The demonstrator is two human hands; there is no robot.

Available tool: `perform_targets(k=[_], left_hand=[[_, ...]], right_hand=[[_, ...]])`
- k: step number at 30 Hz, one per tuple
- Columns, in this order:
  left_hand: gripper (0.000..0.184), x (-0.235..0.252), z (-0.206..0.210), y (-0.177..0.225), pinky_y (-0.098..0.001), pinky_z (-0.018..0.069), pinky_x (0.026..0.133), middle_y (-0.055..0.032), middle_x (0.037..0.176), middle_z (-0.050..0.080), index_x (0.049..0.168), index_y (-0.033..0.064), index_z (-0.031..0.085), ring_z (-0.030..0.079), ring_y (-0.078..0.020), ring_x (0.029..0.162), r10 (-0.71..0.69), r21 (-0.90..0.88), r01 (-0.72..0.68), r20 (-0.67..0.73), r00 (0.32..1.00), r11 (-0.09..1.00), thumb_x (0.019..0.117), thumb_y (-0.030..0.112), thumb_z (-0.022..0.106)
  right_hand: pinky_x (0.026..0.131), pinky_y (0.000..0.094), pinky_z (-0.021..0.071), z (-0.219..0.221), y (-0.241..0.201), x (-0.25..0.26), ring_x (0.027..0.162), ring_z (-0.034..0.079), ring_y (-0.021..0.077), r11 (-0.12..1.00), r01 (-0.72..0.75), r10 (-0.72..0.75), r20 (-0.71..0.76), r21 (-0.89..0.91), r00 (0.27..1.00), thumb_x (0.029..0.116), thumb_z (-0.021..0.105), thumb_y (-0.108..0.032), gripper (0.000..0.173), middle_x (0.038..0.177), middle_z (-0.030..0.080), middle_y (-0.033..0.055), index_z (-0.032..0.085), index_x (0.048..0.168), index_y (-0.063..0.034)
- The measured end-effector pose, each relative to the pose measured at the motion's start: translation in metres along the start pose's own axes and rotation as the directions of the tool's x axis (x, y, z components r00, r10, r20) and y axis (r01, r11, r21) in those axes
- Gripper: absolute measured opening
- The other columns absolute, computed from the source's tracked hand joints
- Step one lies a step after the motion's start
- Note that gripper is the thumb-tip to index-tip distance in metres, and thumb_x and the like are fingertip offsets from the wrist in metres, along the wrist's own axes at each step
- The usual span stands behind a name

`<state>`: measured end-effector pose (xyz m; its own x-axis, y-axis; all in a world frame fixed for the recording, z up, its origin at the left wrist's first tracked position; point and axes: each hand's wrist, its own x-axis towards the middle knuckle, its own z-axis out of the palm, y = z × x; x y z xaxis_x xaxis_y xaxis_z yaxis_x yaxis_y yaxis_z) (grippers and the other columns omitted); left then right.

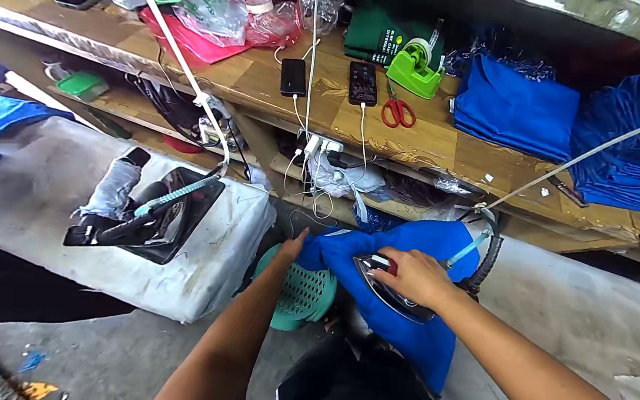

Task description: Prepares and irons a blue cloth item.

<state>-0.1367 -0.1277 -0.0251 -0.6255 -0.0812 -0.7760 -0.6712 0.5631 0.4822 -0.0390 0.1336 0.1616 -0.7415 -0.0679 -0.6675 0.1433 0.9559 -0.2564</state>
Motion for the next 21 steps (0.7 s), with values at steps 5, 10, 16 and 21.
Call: perform_targets(k=[5,10,16,21], left_hand=[[0.041,-0.004,-0.016,0.006,-0.0568,0.0417,0.104,-0.0298,0.124,0.063,0.122,-0.0092,0.065,0.058,-0.0395,0.118,0.157,-0.121,-0.152,0.035,0.987,0.981,0.1074,0.028,0.056],[0.04,-0.016,-0.039,0.012,-0.0553,0.0451,0.068,-0.0172,0.073,0.056,0.085,-0.0024,0.061,0.056,-0.0321,0.071,0.465,0.07,-0.462,-0.216,0.858,0.884,0.1086,0.029,0.053],[0.04,-0.039,-0.044,0.029,-0.0611,0.046,0.071,-0.0191,0.074,0.06,0.085,-0.0029,0.063,0.061,-0.0377,0.075,0.472,0.22,-0.426,-0.243,0.847,0.878,0.1083,0.028,0.054],[0.04,-0.034,-0.039,0.028,-0.0632,0.047,0.071,-0.0202,0.076,0.064,0.084,-0.0007,0.066,0.063,-0.0393,0.076,0.419,0.22,-0.364,-0.307,0.855,0.905,0.1072,0.03,0.056]], right_hand=[[0.094,0.0572,0.0502,0.002,0.014,-0.008,0.106,0.068,0.0355,1.0,-0.016,0.016,0.016,-0.006,1.0,0.1026,0.05,-0.061,0.056,0.106,0.072,0.0167,0.061,0.137,-0.0178],[0.095,0.0575,0.0503,0.001,0.012,-0.008,0.106,0.068,0.0362,1.0,-0.028,0.027,0.014,0.01,1.0,0.1028,0.05,-0.059,0.056,0.107,0.072,0.0173,0.062,0.138,-0.0171],[0.091,0.0564,0.0525,-0.006,-0.053,0.03,0.106,0.069,0.0338,0.998,0.07,-0.07,-0.045,-0.01,0.997,0.1016,0.053,-0.06,0.056,0.107,0.072,0.0142,0.064,0.131,-0.0146],[0.091,0.056,0.0521,-0.005,-0.037,0.023,0.104,0.069,0.0334,1.0,0.026,-0.027,-0.022,-0.013,0.999,0.1026,0.051,-0.06,0.056,0.105,0.072,0.0146,0.063,0.133,-0.0147]])
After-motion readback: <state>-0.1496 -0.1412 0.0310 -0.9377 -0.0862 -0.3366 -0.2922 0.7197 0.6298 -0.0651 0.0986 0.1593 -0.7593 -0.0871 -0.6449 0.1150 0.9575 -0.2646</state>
